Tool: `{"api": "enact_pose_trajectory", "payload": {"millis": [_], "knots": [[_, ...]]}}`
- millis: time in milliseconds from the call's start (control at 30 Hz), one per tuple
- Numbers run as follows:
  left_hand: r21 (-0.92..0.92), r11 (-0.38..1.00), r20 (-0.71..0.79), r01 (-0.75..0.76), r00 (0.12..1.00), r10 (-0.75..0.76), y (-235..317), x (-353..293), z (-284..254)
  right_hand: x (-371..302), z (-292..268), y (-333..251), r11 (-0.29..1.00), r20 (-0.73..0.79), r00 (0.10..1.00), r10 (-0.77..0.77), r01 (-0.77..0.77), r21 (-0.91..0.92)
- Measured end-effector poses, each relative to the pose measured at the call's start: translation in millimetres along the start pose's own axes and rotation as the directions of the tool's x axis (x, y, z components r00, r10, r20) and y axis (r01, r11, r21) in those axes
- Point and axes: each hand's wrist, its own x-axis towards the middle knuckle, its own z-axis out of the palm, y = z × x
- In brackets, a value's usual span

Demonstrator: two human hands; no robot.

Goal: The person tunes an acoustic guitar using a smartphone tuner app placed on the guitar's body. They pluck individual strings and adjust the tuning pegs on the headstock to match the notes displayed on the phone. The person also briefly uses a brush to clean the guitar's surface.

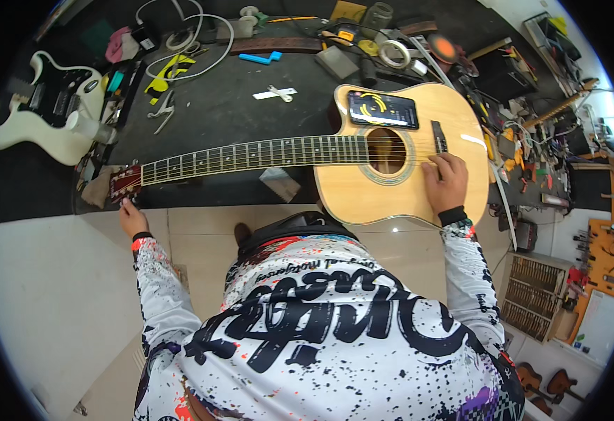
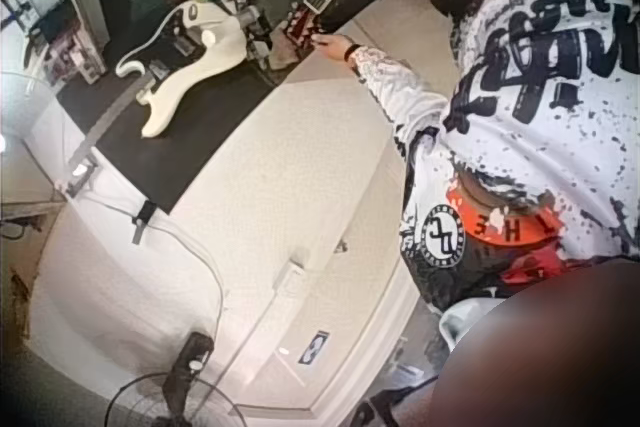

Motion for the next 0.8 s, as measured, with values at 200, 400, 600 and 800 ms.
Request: {"api": "enact_pose_trajectory", "payload": {"millis": [200, 400, 600, 800], "knots": [[0.307, 0.915, -0.041, -0.263, 0.956, 0.289, 68.3, -27.2, -5.7, -8.0, 5.1, -7.4, 0.999, 0.081, 0.996, 0.029, -0.030, 0.017], [0.427, 0.794, 0.003, -0.433, 0.879, 0.477, 54.4, -23.4, -12.5, -2.7, 6.0, -7.6, 0.999, 0.081, 0.996, 0.043, -0.045, 0.022], [0.442, 0.827, -0.042, -0.347, 0.913, 0.405, 25.3, -7.4, 10.5, -2.9, 5.2, -7.7, 0.998, 0.096, 0.994, 0.056, -0.058, 0.025], [-0.513, 0.531, 0.426, 0.674, 0.737, -0.524, 33.1, 19.4, 8.1, -7.8, 3.6, -10.2, 0.997, 0.076, 0.995, 0.069, -0.070, 0.016]]}}
